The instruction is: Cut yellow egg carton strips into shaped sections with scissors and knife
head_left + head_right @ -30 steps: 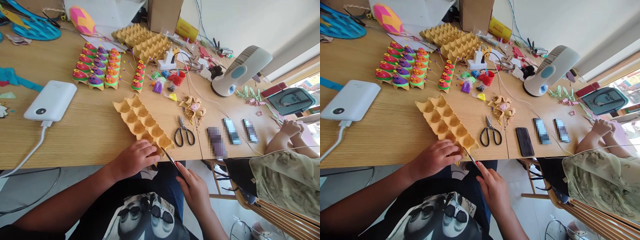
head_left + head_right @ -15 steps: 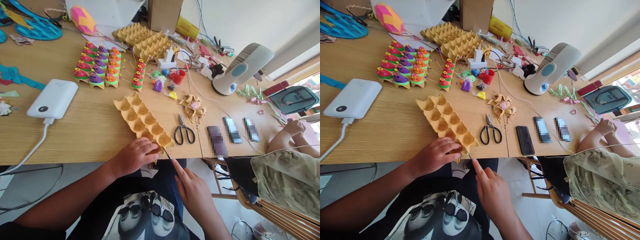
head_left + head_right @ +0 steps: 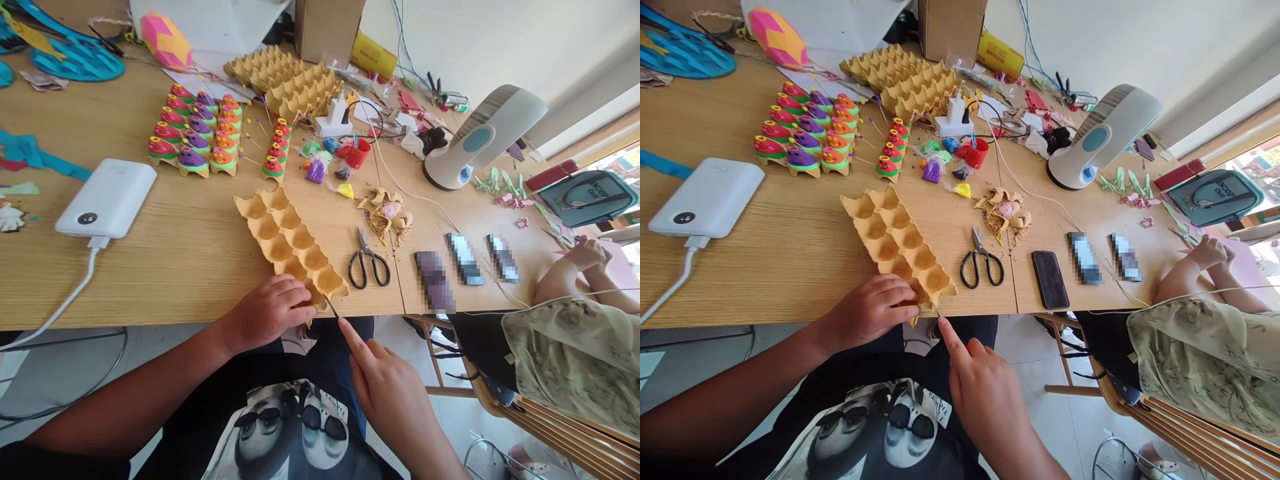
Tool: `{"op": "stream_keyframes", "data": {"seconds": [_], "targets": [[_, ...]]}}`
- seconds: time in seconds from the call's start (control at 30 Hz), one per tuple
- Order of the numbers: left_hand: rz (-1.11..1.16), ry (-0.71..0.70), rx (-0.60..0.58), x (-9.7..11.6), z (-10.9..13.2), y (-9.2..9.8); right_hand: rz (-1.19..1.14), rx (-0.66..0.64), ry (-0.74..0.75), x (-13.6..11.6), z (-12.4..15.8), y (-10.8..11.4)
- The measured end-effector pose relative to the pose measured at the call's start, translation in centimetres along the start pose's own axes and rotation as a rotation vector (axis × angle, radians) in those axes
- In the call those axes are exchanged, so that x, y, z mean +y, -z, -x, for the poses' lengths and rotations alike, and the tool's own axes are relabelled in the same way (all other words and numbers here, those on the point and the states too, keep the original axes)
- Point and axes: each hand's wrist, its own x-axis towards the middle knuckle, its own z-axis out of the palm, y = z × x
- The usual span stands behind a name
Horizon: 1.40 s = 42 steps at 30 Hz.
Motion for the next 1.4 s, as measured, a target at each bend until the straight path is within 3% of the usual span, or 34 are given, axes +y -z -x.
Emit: {"op": "stream_keyframes", "data": {"seconds": [1.0, 1.2, 1.4], "targets": [[0.075, 0.034, -0.032, -0.1, -0.3, 0.1, 0.031, -0.042, -0.041, -0.6, -1.3, 0.2], [0.02, 0.023, -0.039, -0.1, -0.2, 0.1, -0.012, -0.029, -0.052, -0.6, -1.6, -0.5], [-0.104, -0.032, 0.035, 0.5, 0.5, -0.2, -0.073, -0.019, -0.082, -0.8, -1.4, -0.9]]}}
